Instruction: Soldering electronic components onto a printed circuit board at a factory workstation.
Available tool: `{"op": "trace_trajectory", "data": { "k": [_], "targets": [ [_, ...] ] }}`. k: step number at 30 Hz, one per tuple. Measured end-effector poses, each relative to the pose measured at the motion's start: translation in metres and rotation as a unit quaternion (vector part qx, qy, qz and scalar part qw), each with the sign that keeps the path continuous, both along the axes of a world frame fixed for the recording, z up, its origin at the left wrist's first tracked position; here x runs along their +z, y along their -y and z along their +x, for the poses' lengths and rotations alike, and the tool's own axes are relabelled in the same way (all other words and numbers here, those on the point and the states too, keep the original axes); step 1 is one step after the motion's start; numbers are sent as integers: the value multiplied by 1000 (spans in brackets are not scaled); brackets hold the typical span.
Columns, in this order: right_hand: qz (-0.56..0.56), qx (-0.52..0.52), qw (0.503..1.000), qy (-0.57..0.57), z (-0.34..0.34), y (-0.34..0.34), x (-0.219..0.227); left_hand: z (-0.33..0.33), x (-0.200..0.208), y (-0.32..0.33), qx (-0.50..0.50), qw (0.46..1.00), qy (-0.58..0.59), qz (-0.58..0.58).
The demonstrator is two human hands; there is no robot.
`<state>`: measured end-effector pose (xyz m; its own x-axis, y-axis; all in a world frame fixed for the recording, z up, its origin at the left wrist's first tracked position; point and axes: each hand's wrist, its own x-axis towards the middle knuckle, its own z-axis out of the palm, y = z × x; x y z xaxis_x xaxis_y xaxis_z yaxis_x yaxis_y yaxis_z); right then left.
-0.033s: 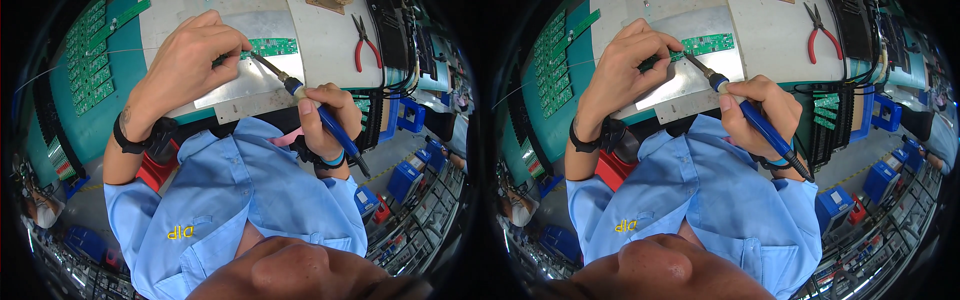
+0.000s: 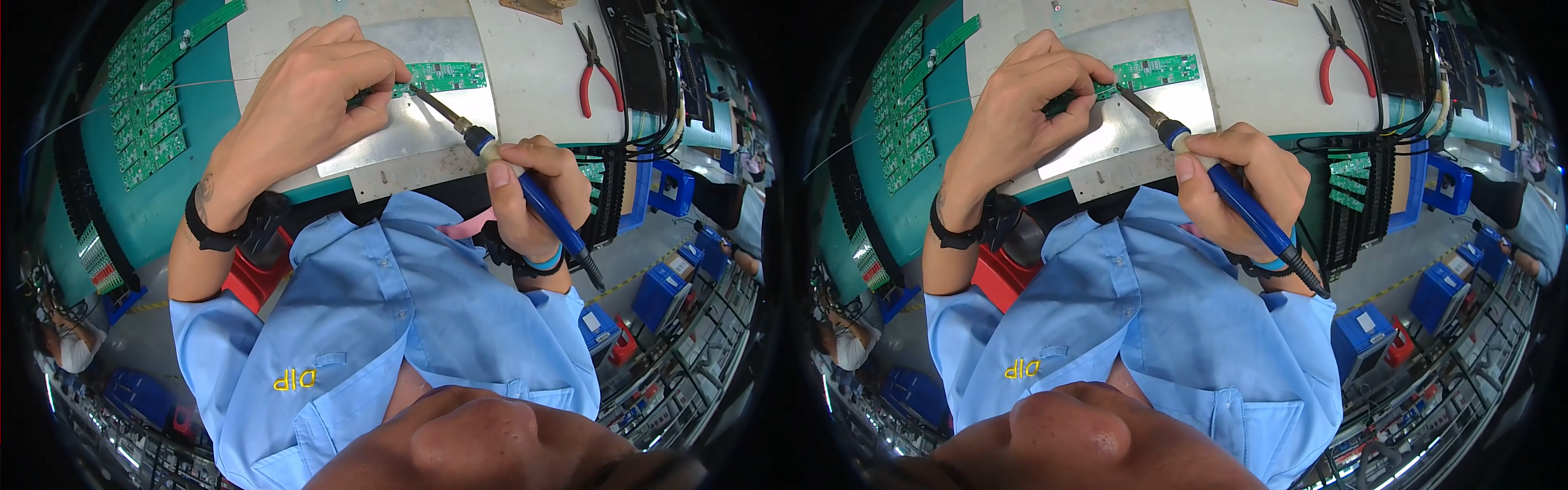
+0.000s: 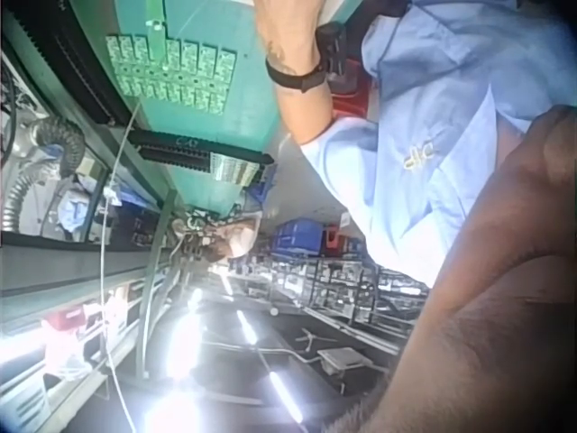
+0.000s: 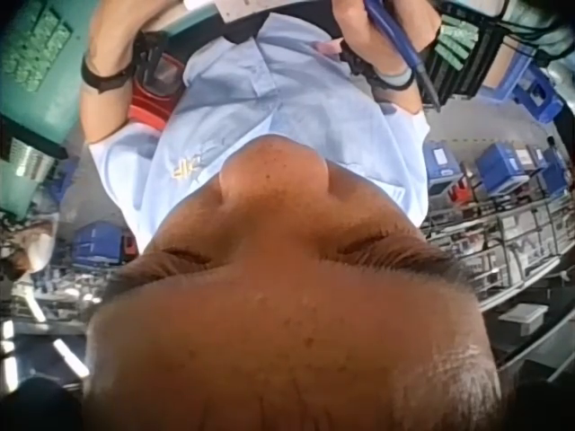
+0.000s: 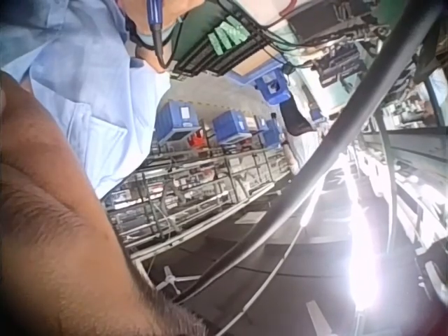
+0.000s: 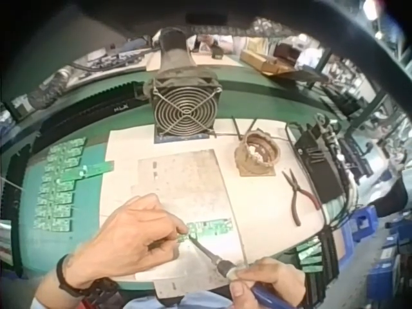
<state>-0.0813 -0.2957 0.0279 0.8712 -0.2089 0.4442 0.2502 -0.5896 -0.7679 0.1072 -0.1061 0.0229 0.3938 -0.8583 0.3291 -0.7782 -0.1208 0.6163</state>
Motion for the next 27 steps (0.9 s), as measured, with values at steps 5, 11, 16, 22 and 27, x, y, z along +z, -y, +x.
{"op": "trace_trajectory", "data": {
  "k": [5, 11, 16, 22, 27],
  "targets": [
    [8, -26, 999, 17, 2, 0, -4, -1, -1, 1, 2, 1000, 7, -1],
    [6, -25, 999, 19, 3, 0, -4, 0, -2, 2, 1, 1000, 10, -8],
    [5, -26, 999, 23, 3, -1, -5, -1, -2, 2, 2, 1000, 4, -6],
    [2, -27, 1000, 14, 2, -1, -2, -1, -2, 2, 6, 1000, 8, -1],
    [-4, -4, 1000, 5, -2, -3, 0, -2, -1, 2, 4, 1000, 20, 1]
  ]
}}
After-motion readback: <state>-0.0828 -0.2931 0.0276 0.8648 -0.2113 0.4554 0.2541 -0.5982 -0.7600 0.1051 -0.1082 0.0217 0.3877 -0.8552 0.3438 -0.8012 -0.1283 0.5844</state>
